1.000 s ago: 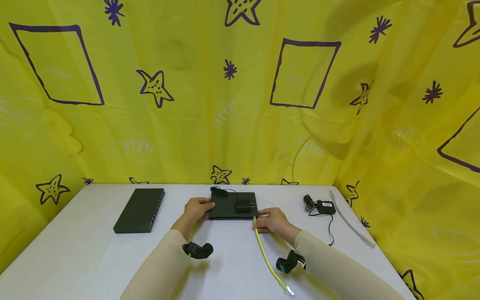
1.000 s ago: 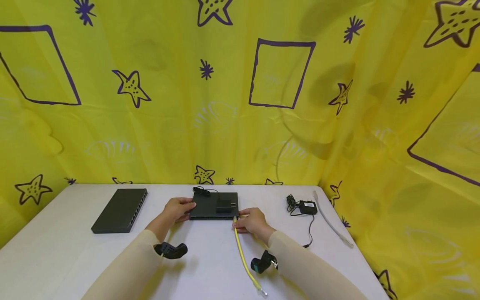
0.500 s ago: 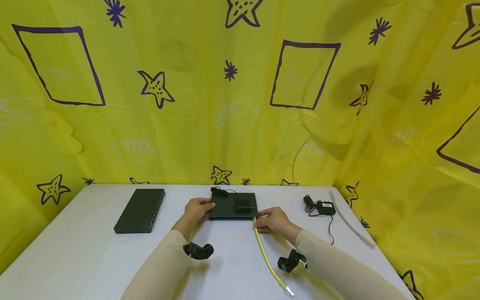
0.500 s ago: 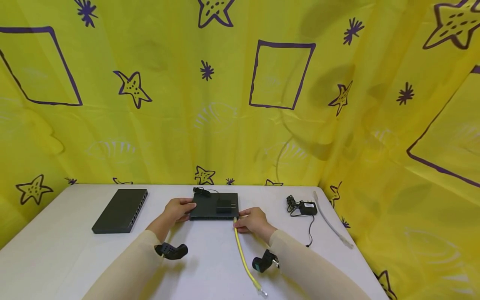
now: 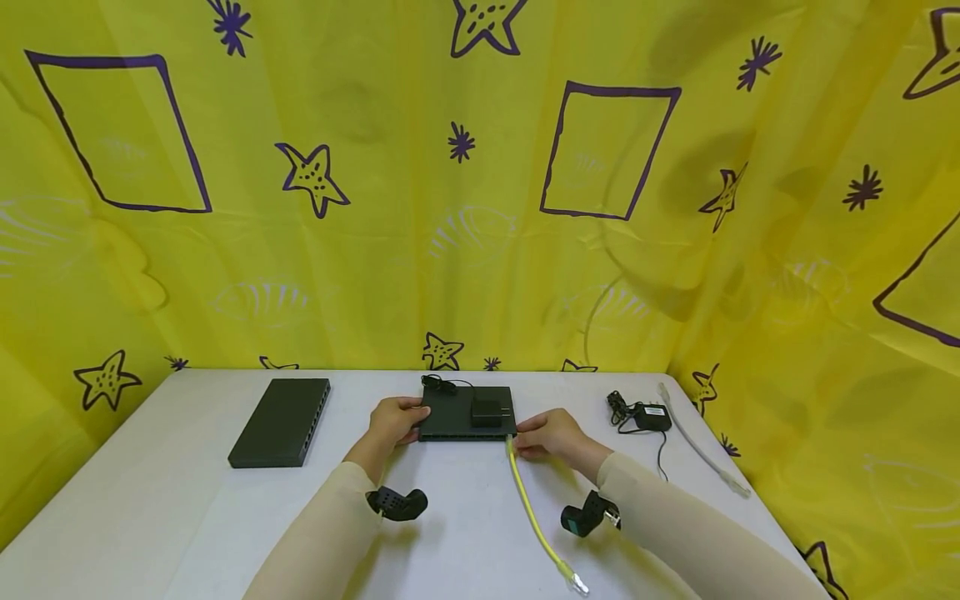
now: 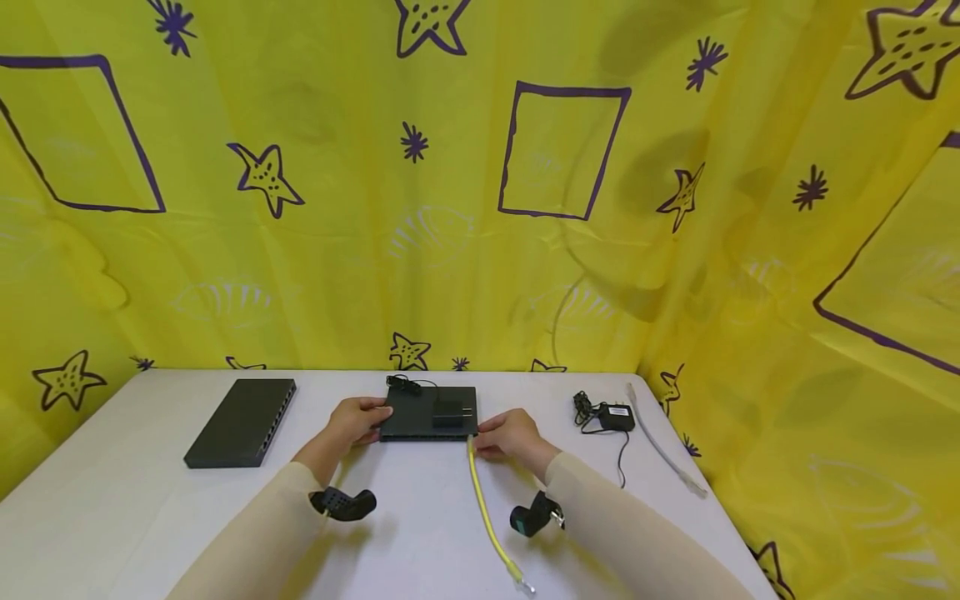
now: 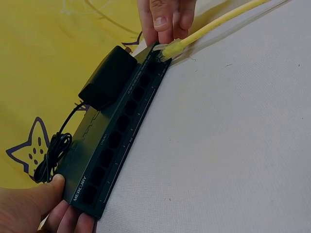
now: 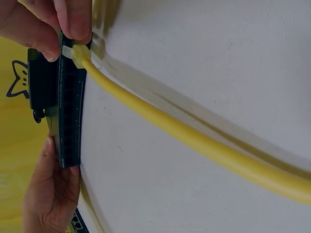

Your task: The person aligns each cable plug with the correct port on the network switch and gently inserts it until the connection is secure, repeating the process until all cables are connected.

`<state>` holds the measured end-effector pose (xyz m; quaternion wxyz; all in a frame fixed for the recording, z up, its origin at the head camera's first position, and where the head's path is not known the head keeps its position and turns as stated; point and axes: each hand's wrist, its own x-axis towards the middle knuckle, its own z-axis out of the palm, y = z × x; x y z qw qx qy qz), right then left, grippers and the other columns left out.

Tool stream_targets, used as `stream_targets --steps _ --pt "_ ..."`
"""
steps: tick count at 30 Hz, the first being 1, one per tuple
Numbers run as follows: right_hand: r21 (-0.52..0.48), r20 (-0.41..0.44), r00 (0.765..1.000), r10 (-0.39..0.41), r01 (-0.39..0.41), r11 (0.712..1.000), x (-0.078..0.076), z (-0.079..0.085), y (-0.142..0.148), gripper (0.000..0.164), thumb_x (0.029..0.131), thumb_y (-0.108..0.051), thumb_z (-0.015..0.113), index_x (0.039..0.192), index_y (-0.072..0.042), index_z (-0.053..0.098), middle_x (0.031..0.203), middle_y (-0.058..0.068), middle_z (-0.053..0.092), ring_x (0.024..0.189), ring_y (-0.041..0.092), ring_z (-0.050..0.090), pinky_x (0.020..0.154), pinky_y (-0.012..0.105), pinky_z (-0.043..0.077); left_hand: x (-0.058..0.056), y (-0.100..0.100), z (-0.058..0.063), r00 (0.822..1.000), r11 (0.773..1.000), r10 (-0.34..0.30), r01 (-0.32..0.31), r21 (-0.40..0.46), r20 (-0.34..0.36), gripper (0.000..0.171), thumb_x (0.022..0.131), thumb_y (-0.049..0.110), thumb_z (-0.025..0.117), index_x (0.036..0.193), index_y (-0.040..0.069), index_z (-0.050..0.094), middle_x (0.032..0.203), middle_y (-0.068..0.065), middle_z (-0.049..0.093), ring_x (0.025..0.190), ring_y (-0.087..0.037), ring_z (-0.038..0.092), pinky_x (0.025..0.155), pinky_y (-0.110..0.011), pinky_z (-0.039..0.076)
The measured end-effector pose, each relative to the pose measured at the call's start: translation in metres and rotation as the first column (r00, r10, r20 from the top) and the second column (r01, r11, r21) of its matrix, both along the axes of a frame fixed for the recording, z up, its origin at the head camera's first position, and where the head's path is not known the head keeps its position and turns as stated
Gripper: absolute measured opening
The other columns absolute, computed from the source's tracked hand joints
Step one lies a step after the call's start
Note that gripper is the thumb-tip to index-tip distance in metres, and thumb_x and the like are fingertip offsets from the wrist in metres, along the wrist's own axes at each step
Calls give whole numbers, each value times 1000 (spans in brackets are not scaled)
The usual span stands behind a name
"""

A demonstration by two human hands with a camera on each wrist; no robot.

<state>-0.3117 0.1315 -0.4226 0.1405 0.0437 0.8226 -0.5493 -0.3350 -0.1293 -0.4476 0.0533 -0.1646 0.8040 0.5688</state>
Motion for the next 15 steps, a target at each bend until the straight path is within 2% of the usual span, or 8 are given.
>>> stream_targets --steps 10,15 --pt "39 -12 999 37 -37 999 -9 4 4 22 86 2 72 106 10 71 91 16 74 71 15 67 70 31 61 2 1 1 1000 1000 1 0 14 -9 38 93 14 68 129 1 63 119 -18 65 81 -13 61 66 -24 59" --pt "-17 -6 1000 26 -26 1000 -13 6 4 29 86 1 72 112 13 67 94 20 74 73 16 69 73 32 61 3 1 1 1000 1000 -2 2 17 -4 39 93 15 69 129 2 63 121 -18 65 81 -13 61 66 -24 59"
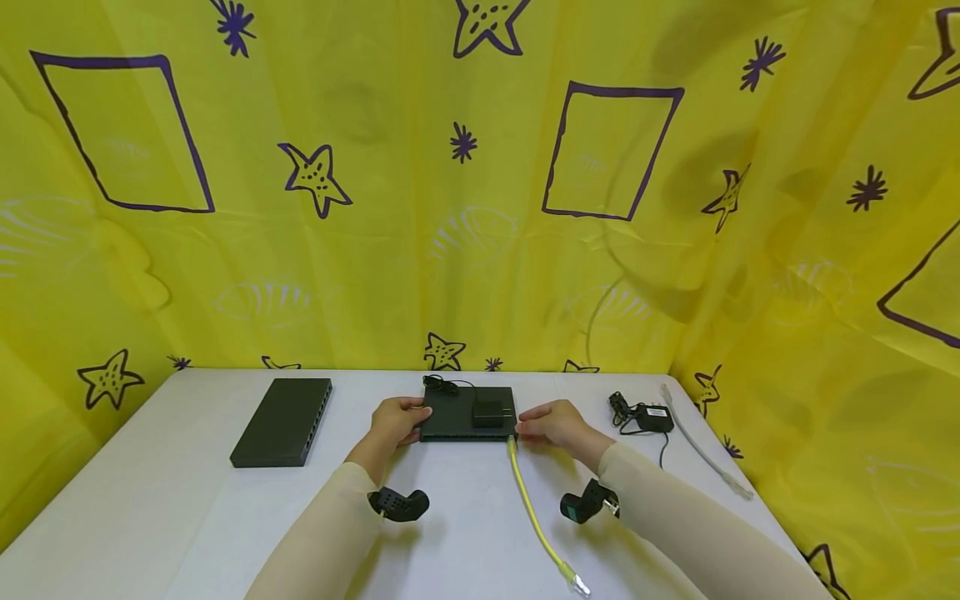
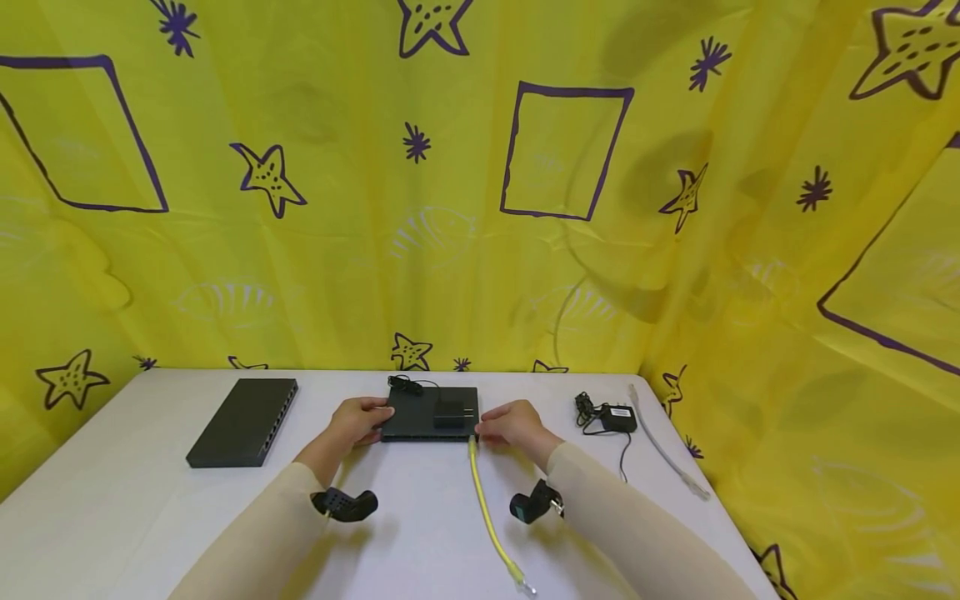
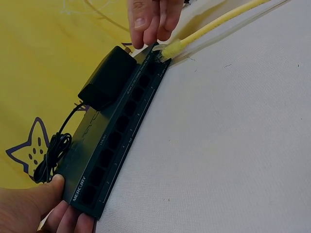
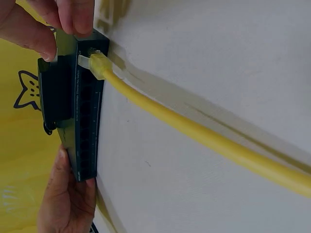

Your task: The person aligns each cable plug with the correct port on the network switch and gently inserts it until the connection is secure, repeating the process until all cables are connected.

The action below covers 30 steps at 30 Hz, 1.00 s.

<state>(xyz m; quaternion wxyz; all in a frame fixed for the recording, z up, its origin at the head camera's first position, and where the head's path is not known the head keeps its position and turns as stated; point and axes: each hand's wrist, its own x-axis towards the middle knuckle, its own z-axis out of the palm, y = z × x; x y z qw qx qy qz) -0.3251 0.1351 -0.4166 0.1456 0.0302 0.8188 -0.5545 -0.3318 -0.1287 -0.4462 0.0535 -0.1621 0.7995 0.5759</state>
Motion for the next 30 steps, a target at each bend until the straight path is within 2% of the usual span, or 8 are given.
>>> stream_targets --steps 6,12,20,30 --pt "-39 22 999 -35 36 999 -6 0 -4 37 86 1 72 118 16 62 97 21 73 72 14 68 76 33 61 -5 -1 -3 1000 1000 10 -10 -4 23 40 93 16 69 130 4 63 125 -17 63 84 -15 61 68 -25 60" --pt "-65 53 995 -79 83 994 -14 -5 -8 39 84 4 72 120 15 62 107 26 70 73 13 67 78 33 61 -9 -2 -7 999 1000 5 -4 -6 42 42 93 18 69 132 5 62 127 -18 62 89 -18 62 71 -27 60" --pt "-70 113 985 -130 138 988 -20 -12 -11 41 84 6 72 123 10 62 113 24 69 76 13 66 80 34 60 -7 0 -8 999 1000 4 -4 -2 34 41 93 17 69 132 6 62 127 -18 63 89 -18 62 69 -25 60" --pt "-98 114 987 -116 127 987 -19 -17 -12 41 86 6 70 126 9 61 119 26 66 75 12 65 80 32 60 -5 0 -3 1000 1000 2 -1 -25 16 41 93 16 68 132 5 61 124 -18 63 87 -17 62 66 -24 59"
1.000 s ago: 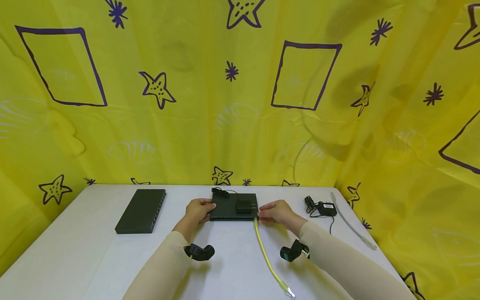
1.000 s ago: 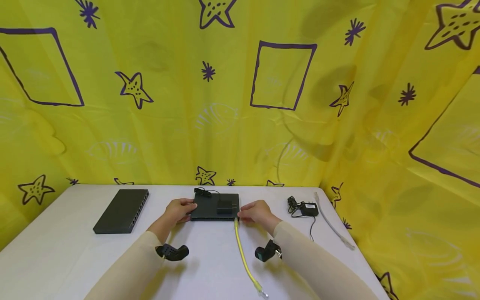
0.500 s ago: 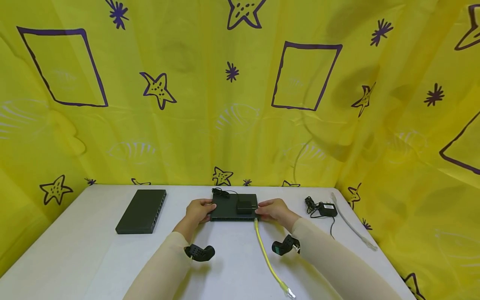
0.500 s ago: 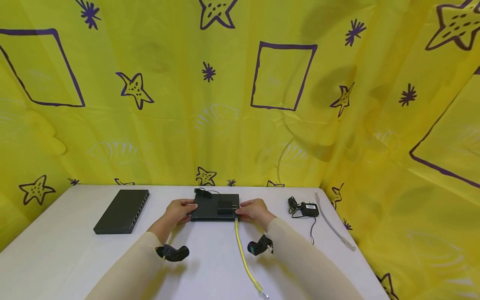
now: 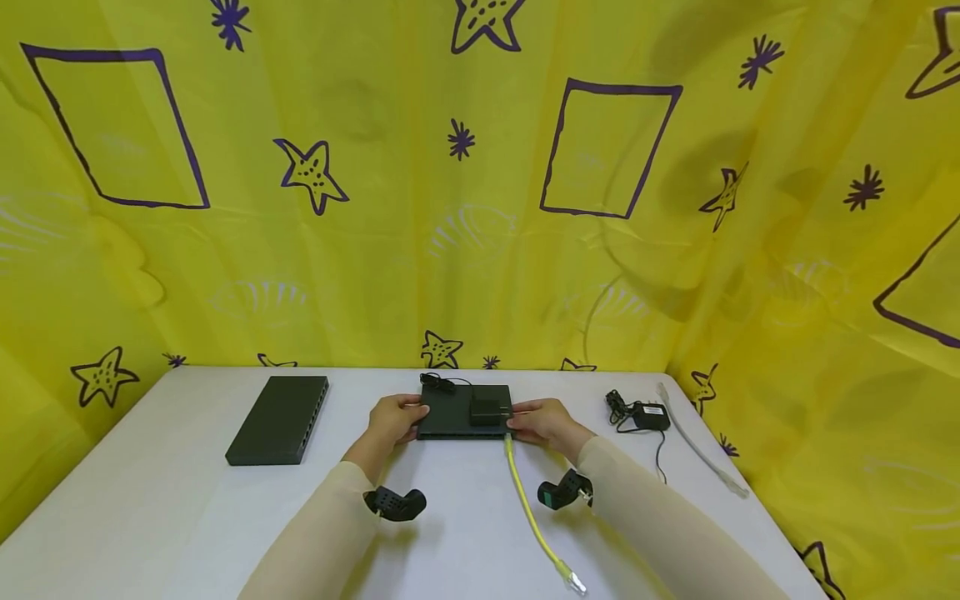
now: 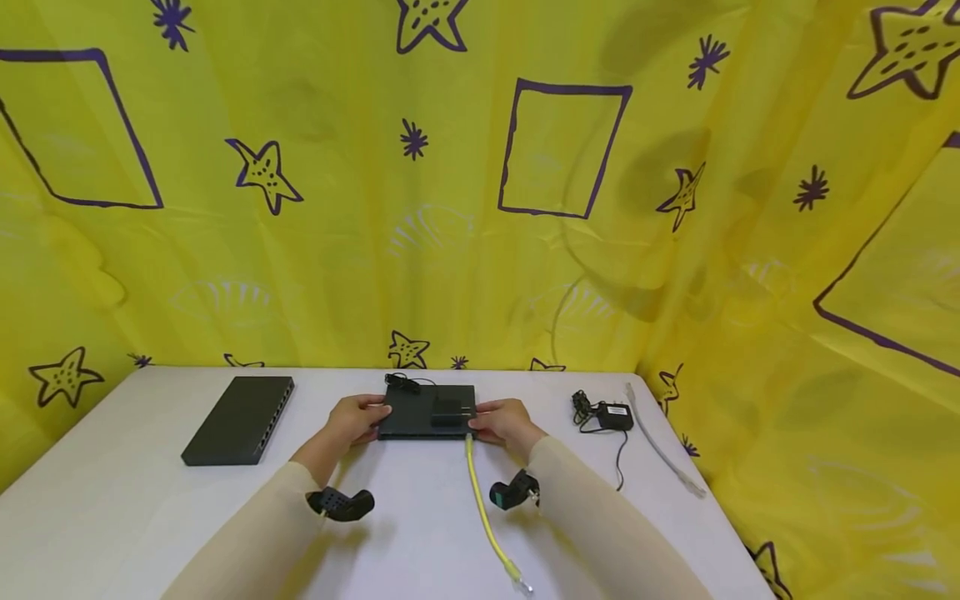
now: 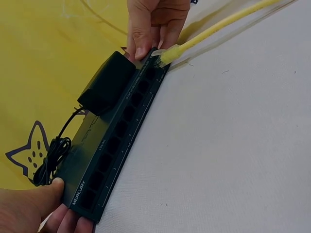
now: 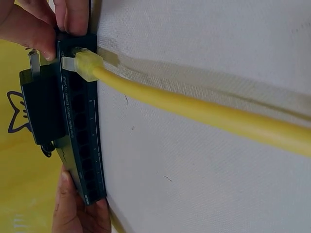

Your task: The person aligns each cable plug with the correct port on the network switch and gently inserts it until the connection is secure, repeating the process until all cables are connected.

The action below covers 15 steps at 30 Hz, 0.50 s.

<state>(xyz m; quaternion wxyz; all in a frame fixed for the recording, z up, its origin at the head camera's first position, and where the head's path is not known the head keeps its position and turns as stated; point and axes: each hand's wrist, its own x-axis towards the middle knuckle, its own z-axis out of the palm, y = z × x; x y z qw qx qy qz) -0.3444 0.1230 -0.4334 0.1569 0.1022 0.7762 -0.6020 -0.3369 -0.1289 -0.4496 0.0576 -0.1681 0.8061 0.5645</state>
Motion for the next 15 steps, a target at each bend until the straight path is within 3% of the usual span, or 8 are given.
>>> stream_targets --steps 8,15 --pt "6 -1 1000 -4 4 1000 -4 1 -1 40 87 5 70 126 7 62 122 27 64 79 13 66 81 33 60 -2 -4 3 1000 1000 -14 15 16 -9 42 93 15 68 133 4 60 126 -20 62 90 -19 62 68 -25 60" --pt "-4 14 1000 -26 26 1000 -2 -1 1 41 86 5 71 126 7 62 115 24 68 75 12 66 77 31 61 4 -9 8 997 991 -75 73 116 20 51 91 7 70 139 5 54 134 -20 57 99 -23 64 75 -31 61"
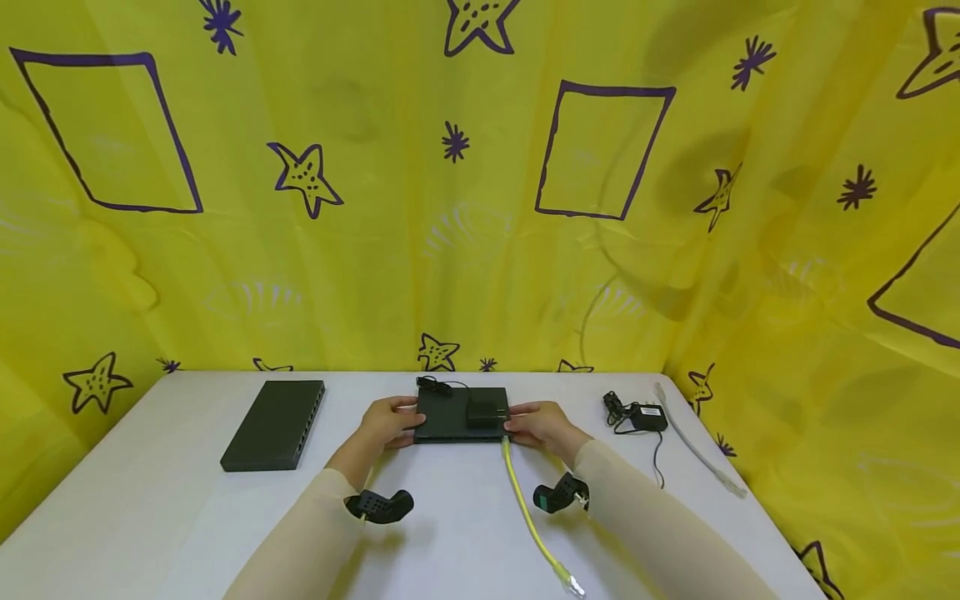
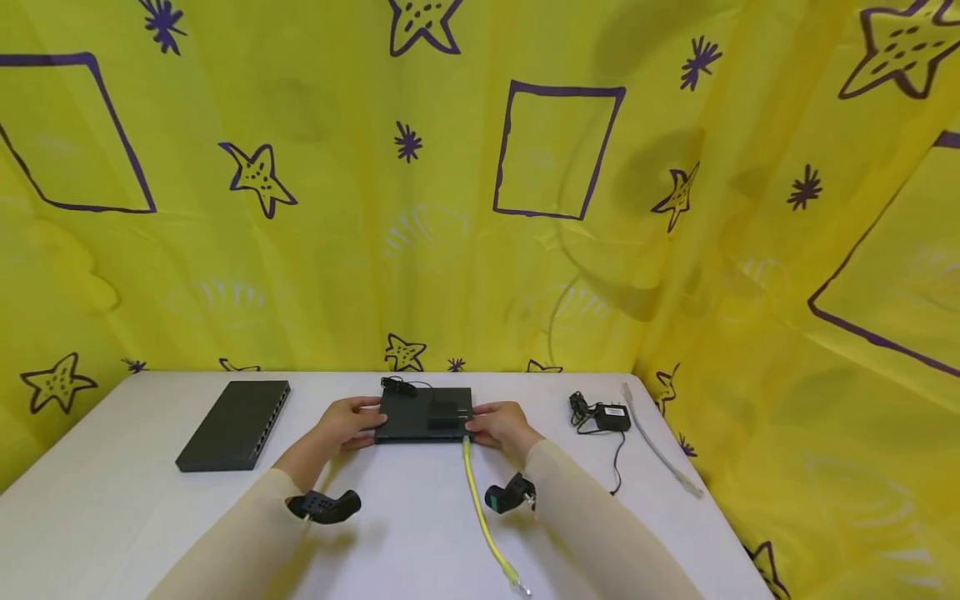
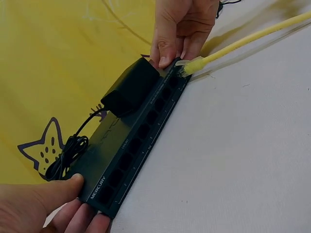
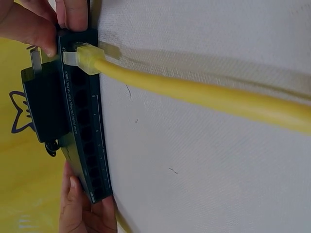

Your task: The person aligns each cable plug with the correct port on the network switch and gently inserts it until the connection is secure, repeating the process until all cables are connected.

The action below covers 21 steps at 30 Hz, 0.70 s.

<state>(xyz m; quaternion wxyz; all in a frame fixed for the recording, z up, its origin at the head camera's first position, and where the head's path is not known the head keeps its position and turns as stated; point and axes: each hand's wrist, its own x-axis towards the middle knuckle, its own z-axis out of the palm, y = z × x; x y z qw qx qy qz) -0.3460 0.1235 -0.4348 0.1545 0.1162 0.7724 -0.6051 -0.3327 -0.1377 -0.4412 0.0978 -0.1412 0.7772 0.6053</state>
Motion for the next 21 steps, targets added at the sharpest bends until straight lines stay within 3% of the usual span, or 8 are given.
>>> stream_targets --steps 5,9,13,21 --pt "-21 -17 1000 2 -2 1000 2 -3 -1 40 86 6 70 125 7 62 106 22 71 71 12 65 71 29 61 4 -4 2 999 998 -34 33 47 10 53 91 3 68 141 3 51 137 -22 55 106 -26 64 77 -34 61" --pt "-17 -24 1000 -2 2 1000 3 -2 -4 41 85 7 71 125 7 62 103 20 71 69 11 65 68 28 61 4 -7 3 999 997 -42 42 57 9 52 91 -1 67 140 1 51 137 -25 54 103 -25 65 75 -35 61" --pt "-18 -19 1000 -9 9 1000 3 -2 -8 43 84 7 72 125 8 62 106 22 71 70 12 65 68 28 61 3 -12 3 999 998 -46 46 49 5 51 91 -2 66 140 0 51 134 -26 54 99 -24 65 73 -35 62" --pt "-68 -38 999 -11 8 998 0 -7 -20 41 83 9 71 123 9 62 101 20 71 69 12 65 68 28 61 4 -22 6 999 999 -31 31 23 34 53 92 1 66 142 2 49 137 -25 53 106 -27 63 75 -34 61"
